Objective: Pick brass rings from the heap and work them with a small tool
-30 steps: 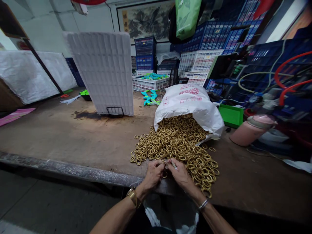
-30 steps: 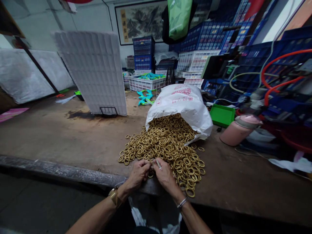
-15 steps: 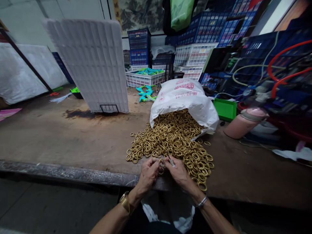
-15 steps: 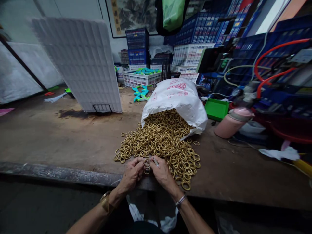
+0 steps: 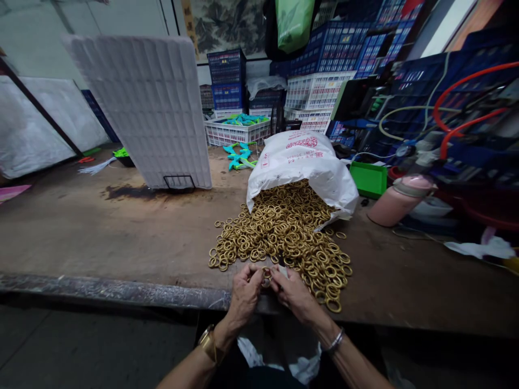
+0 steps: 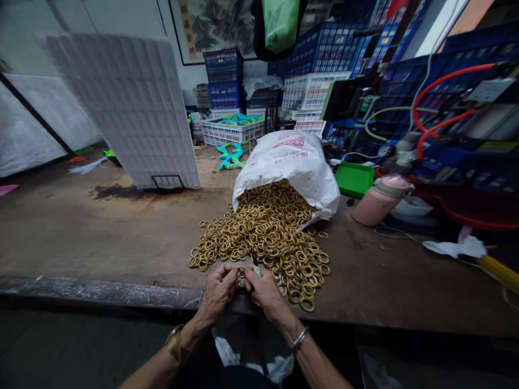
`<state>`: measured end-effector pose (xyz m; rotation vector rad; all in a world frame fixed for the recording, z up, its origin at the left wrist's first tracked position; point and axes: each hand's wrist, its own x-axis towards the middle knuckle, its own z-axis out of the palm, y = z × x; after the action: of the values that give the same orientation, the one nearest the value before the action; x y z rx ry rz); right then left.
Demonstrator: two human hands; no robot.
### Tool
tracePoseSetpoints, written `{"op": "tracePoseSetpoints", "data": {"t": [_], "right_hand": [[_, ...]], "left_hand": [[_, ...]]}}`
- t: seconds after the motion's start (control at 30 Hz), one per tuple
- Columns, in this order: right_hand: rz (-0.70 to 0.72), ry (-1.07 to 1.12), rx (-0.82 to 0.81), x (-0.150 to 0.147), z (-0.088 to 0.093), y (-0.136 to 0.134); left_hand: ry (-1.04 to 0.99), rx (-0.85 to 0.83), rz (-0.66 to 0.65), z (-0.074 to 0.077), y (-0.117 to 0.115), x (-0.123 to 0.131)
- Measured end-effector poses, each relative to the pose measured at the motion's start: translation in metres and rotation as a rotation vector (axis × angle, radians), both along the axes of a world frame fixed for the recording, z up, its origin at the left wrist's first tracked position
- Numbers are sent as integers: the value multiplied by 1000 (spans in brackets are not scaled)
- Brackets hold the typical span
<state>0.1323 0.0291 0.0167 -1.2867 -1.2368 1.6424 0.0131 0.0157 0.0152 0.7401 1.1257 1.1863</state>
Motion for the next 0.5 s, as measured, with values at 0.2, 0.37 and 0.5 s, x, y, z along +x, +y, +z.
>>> {"op": "tracePoseSetpoints", "data": {"t": [0.2, 0.37, 0.5], "right_hand": [[-9, 103, -83, -3, -2, -3], [-8, -2, 24, -1, -4, -1], [-48, -184, 200, 1, -4, 3]], "left_hand": [[69, 138, -42, 3, -6, 0], [101, 159, -59, 10, -10, -3], [90, 108, -101, 8, -13, -6]]}}
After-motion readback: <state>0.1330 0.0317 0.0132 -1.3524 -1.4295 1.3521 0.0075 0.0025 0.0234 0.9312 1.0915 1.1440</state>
